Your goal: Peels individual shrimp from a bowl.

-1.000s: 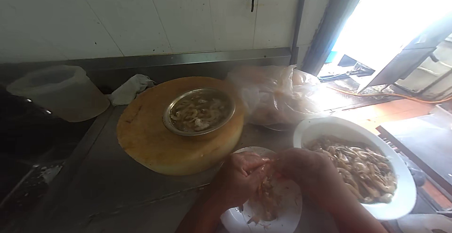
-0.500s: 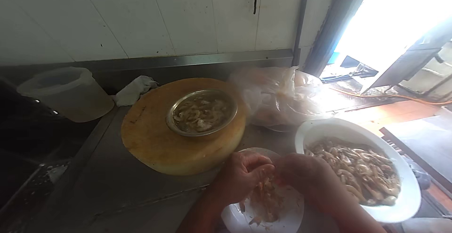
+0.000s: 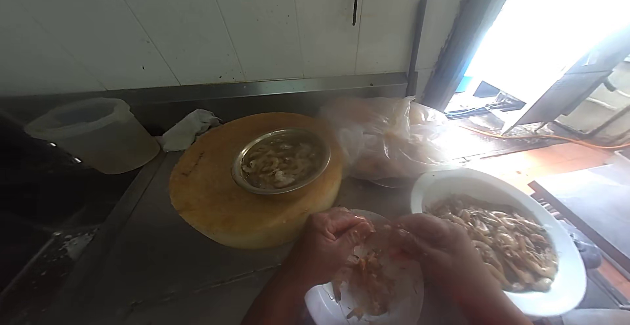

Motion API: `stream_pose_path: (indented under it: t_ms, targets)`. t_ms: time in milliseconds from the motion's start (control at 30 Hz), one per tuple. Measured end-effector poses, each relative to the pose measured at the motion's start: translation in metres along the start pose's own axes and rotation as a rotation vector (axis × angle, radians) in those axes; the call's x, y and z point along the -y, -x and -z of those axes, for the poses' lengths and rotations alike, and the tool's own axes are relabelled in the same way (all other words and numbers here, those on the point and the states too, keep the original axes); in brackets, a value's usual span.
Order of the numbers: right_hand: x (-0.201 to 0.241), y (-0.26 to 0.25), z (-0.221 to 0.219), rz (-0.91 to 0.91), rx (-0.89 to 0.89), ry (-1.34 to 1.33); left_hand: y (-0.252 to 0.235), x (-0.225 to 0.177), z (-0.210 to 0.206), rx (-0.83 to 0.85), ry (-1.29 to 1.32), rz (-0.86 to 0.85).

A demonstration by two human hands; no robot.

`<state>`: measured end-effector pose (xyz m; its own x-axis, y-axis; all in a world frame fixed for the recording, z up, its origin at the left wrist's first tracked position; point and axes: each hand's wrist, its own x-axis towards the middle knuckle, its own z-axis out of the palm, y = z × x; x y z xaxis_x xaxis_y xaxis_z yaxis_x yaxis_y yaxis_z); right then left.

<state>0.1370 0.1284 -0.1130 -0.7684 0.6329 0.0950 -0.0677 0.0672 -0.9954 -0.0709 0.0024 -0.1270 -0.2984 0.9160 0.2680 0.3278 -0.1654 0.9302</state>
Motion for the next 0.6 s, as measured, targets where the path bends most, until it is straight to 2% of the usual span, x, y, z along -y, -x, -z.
stream_pose_path:
  t_ms: [167,267,333,433,533,600]
  targets:
    - [-0.005,0.003,0.005,0.028,-0.002,0.102,-0.002,-0.006,0.007,0.282,-0.402,0.21]
    - [-0.011,0.002,0.0,0.07,0.031,0.157,-0.001,-0.008,-0.007,0.15,-0.2,0.164]
    - [-0.014,0.002,-0.004,0.111,0.029,0.18,0.001,-0.007,-0.015,0.04,-0.059,0.075]
    - [-0.011,0.0,-0.01,0.103,-0.013,0.12,0.002,-0.002,-0.023,-0.067,-0.116,-0.143]
    - [0.0,-0.003,-0.014,-0.084,-0.077,-0.198,0.001,0.0,-0.03,-0.155,-0.282,-0.377]
    - [0.003,-0.005,-0.014,-0.164,-0.101,-0.375,0.003,0.0,-0.035,-0.195,-0.389,-0.461]
